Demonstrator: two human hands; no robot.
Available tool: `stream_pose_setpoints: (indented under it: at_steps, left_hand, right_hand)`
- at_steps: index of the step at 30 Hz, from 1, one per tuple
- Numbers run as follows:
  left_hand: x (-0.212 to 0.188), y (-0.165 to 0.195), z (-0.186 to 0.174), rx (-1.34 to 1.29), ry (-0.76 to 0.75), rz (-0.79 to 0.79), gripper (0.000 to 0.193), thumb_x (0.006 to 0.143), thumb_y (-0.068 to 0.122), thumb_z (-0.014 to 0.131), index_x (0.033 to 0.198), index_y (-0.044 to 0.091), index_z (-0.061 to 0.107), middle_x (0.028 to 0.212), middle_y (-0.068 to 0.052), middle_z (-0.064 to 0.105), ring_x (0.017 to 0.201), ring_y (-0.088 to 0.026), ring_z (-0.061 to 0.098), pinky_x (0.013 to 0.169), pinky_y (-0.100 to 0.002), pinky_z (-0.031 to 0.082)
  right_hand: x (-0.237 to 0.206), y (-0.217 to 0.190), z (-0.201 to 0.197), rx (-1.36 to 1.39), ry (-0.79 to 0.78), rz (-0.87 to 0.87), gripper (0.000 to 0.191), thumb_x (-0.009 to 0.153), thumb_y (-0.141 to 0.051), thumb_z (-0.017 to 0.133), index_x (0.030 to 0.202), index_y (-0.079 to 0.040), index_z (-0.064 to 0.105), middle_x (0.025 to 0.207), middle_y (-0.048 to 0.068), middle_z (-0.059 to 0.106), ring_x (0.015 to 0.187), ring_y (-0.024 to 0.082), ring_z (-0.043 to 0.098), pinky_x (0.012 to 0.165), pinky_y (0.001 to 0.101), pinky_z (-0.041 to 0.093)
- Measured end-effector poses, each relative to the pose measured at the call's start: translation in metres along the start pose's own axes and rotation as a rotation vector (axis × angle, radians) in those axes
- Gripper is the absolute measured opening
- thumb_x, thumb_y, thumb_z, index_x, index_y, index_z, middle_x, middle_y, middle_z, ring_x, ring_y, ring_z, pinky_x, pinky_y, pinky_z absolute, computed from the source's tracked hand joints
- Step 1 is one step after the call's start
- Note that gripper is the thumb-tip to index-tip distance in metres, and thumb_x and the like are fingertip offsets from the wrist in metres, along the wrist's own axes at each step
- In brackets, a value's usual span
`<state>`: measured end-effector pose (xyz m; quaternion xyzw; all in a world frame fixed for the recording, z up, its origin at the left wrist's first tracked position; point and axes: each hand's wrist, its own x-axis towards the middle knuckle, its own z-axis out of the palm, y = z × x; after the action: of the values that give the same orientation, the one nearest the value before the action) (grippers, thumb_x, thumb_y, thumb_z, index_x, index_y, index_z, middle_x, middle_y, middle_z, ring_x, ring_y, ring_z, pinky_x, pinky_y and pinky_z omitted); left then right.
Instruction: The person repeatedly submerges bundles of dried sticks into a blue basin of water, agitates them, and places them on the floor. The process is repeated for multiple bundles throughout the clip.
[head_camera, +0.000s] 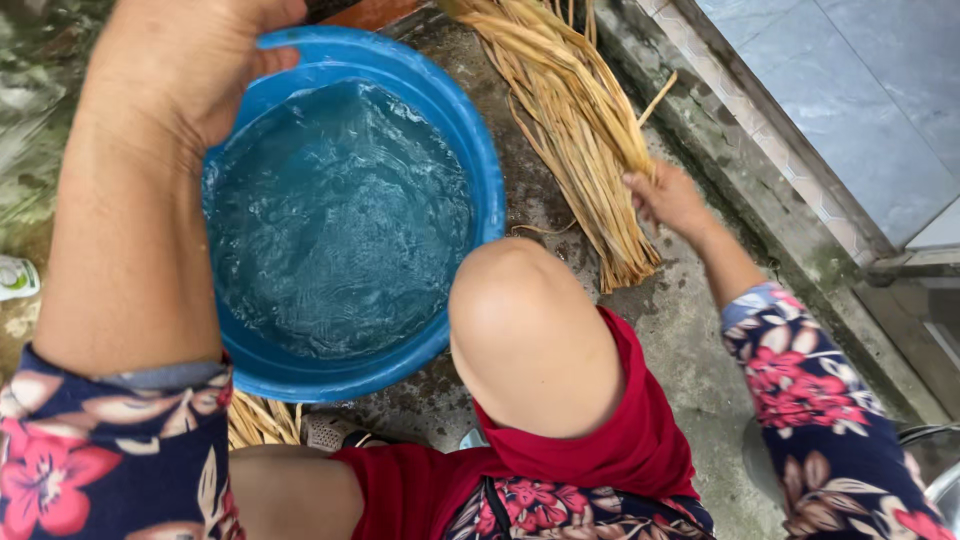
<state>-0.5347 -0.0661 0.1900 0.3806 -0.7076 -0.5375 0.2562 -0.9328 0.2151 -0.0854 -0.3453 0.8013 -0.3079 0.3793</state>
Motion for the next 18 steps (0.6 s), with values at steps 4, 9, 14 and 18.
stream_pose_setpoints:
  at_steps: [4, 9, 14, 18]
  left_hand:
    - [-0.016, 0.007, 0.041, 0.300, -0.062, 0.099, 0.054, 0.099, 0.031, 0.071, 0.145, 0.010, 0.051, 0.139, -0.014, 0.062, 0.124, -0.031, 0.064, 0.102, -0.047, 0.053]
    - [-0.055, -0.041, 0.014, 0.523, -0.138, -0.369, 0.063, 0.094, 0.039, 0.067, 0.152, 0.023, 0.051, 0.149, -0.015, 0.054, 0.132, -0.030, 0.056, 0.107, -0.048, 0.045]
    - [-0.119, -0.122, -0.062, 0.534, -0.005, -0.642, 0.066, 0.094, 0.043, 0.067, 0.156, 0.026, 0.054, 0.144, -0.018, 0.063, 0.131, -0.035, 0.060, 0.102, -0.053, 0.048]
    - [-0.168, -0.176, -0.133, 0.724, 0.051, -0.719, 0.067, 0.089, 0.046, 0.073, 0.149, 0.020, 0.061, 0.136, -0.023, 0.067, 0.128, -0.038, 0.062, 0.109, -0.045, 0.045]
  right_hand:
    - [0.023, 0.090, 0.033, -0.191, 0.015, 0.223, 0.038, 0.105, -0.035, 0.062, 0.122, -0.001, 0.061, 0.085, 0.017, 0.069, 0.068, 0.023, 0.066, 0.065, 0.0387, 0.055]
    - [0.021, 0.127, 0.054, -0.498, 0.176, 0.190, 0.050, 0.094, -0.040, 0.070, 0.128, -0.004, 0.062, 0.114, 0.028, 0.069, 0.110, 0.043, 0.065, 0.098, 0.0513, 0.050]
    - [0.003, 0.123, 0.075, -0.497, 0.338, 0.279, 0.058, 0.093, -0.045, 0.065, 0.136, -0.007, 0.056, 0.133, 0.027, 0.060, 0.124, 0.045, 0.056, 0.103, 0.0531, 0.044]
    - [0.002, 0.126, 0.086, -0.429, 0.216, 0.427, 0.076, 0.090, -0.056, 0.059, 0.151, -0.016, 0.038, 0.147, 0.024, 0.043, 0.137, 0.045, 0.039, 0.107, 0.0606, 0.032]
